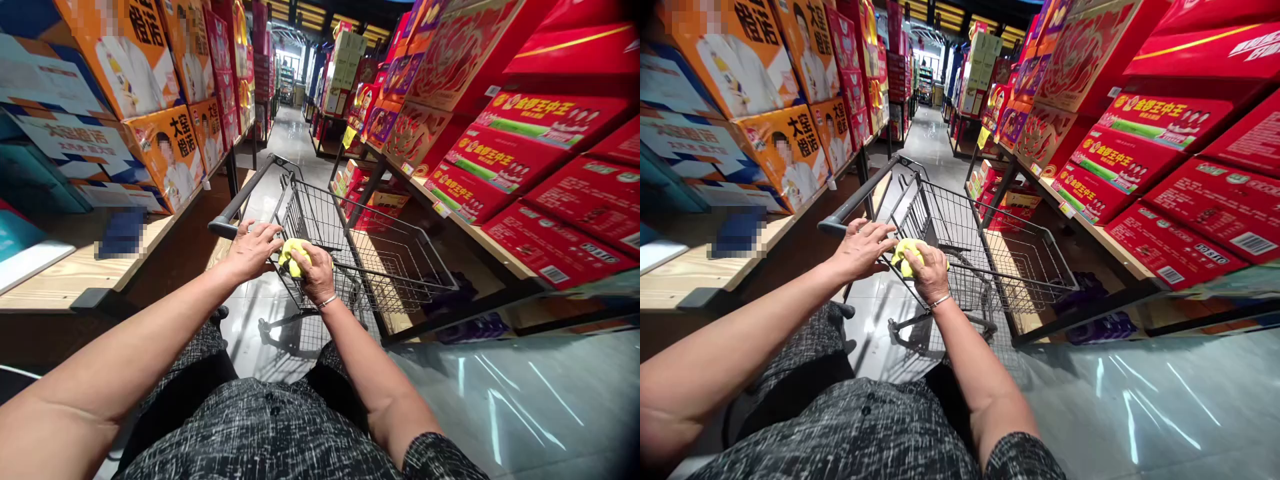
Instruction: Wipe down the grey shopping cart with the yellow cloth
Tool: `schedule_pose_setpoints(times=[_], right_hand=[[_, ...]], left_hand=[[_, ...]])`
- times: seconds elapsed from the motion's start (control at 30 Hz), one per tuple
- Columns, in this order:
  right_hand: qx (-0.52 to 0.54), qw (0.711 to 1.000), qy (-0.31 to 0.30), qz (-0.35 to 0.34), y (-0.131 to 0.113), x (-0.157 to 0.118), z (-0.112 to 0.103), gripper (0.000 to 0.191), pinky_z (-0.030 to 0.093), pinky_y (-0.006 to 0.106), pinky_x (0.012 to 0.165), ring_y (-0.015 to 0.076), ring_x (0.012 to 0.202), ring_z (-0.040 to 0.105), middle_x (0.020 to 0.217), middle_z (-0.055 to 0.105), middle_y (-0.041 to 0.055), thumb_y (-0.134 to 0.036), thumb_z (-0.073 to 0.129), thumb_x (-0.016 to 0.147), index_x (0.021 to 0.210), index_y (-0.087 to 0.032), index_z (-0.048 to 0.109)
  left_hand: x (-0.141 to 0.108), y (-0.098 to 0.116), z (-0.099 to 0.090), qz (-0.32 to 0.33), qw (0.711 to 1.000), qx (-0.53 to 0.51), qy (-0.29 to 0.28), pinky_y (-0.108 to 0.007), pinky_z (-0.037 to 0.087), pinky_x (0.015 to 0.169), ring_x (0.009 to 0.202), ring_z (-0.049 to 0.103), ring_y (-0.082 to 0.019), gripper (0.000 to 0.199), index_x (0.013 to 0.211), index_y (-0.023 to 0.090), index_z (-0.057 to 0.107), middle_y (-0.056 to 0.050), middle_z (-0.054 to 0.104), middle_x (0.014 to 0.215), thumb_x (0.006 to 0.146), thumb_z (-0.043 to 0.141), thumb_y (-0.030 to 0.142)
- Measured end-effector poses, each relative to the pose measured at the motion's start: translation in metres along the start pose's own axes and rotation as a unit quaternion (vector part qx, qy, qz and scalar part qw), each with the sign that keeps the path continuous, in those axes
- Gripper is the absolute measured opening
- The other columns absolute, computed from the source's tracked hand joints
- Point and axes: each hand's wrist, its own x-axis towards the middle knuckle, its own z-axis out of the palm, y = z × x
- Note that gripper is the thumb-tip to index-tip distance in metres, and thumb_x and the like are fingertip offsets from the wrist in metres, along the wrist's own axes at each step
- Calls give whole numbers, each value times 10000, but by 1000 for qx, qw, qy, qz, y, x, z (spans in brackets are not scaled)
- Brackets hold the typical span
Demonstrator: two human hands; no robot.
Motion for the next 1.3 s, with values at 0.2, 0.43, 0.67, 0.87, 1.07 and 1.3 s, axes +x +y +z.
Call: schedule_pose_setpoints(times=[0.2,0.43,0.67,0.87,1.07,1.3], right_hand=[[23,999,30,-26,59,-41,-11,303,487,432,1009,243,1180,542,1267,587,78,-201,618,904,1180,-294,698],[-44,996,40,74,139,-111,-67,378,515,494,988,271,1224,535,1319,524,105,-196,584,893,1259,-279,627],[-48,979,127,150,94,-96,-29,343,437,512,1052,272,1239,475,1281,491,112,-194,563,901,1227,-267,643],[-11,997,-1,81,12,-27,30,393,294,548,1167,288,1314,408,1355,486,84,-226,610,878,1257,-318,650],[19,999,-34,-7,13,-2,36,377,366,459,1133,238,1273,454,1336,530,78,-191,567,916,1262,-312,652],[-52,994,55,82,101,-91,-23,270,457,470,1028,250,1198,503,1269,521,74,-254,605,892,1156,-287,652]], left_hand=[[0,-12,4,-10,1000,1,8,-492,308,1042,1253,500,-333,371,1032,231,671,-110,571,1383,722,852,327],[8,-16,2,-25,999,32,-2,-501,290,1034,1160,512,-312,305,982,247,660,-81,612,1247,768,818,396],[24,12,1,-23,996,59,-55,-574,227,1110,1184,505,-340,259,927,213,687,-94,639,1169,745,825,335],[24,19,28,-3,999,33,-38,-524,304,1092,959,604,-282,158,1005,198,660,-69,697,886,848,646,206],[19,-22,37,-1,999,45,-18,-516,324,1043,892,606,-290,169,833,192,636,-65,683,782,883,622,352],[11,-40,51,0,998,-46,50,-515,301,1002,846,569,-278,277,746,243,591,-36,625,698,936,493,419]])
